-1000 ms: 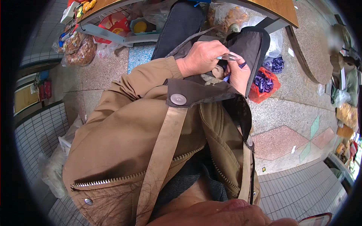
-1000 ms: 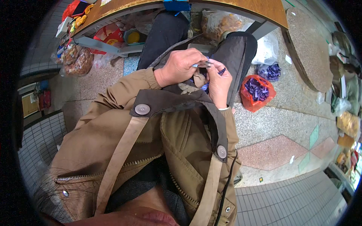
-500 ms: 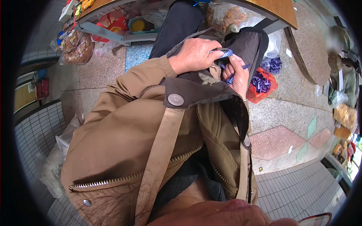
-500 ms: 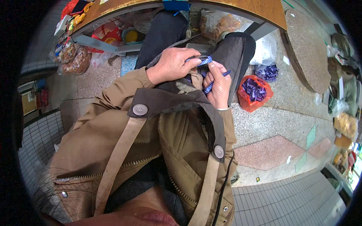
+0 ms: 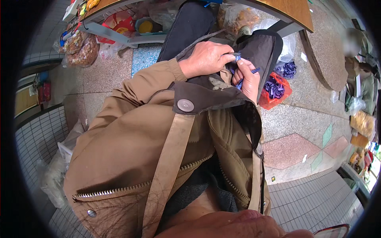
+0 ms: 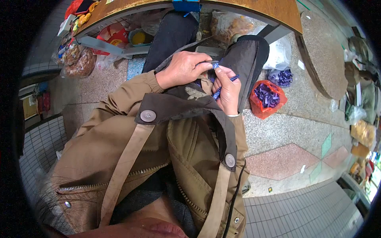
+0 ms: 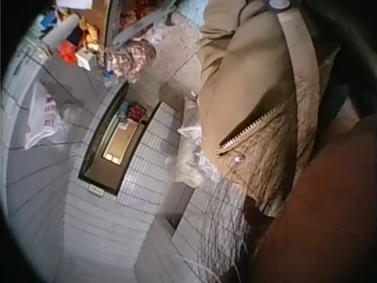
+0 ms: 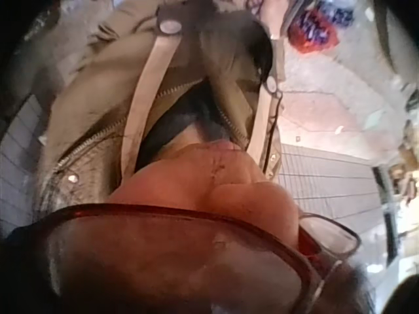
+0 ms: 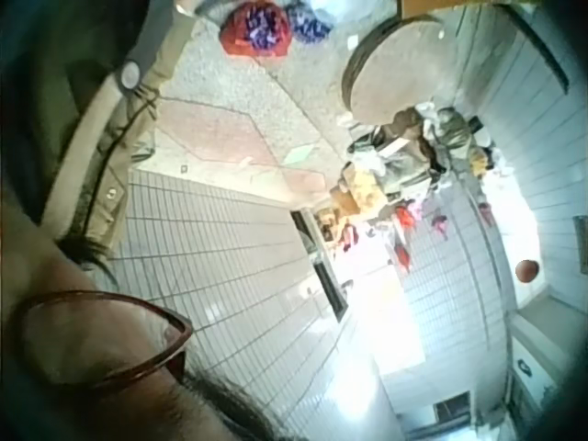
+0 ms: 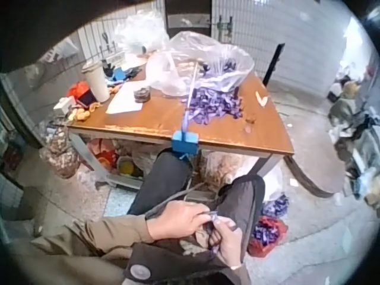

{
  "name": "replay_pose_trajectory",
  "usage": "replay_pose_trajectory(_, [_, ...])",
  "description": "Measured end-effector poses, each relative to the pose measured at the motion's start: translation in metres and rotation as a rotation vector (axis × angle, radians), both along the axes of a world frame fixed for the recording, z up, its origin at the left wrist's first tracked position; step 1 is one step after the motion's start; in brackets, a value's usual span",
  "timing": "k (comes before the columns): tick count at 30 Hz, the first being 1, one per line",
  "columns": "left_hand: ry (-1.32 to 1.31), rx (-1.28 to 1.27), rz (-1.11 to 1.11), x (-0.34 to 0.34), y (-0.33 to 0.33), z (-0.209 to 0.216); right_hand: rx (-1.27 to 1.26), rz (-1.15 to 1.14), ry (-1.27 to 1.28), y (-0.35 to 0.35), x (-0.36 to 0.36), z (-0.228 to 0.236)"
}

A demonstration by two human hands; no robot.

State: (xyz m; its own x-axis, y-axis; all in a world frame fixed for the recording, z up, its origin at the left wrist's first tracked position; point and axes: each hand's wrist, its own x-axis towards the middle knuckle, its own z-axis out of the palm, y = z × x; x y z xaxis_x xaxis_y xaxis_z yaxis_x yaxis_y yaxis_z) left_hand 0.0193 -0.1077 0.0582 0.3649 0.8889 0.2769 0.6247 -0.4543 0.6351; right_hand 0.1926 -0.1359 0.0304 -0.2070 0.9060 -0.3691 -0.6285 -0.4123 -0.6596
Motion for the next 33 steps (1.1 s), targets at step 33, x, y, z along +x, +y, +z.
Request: replay_pose_trajectory(33, [-0.578, -0.233, 0.108, 0.014, 0.105, 0.069, 0.017, -0.042, 0.113, -0.003, 0.005, -0.008])
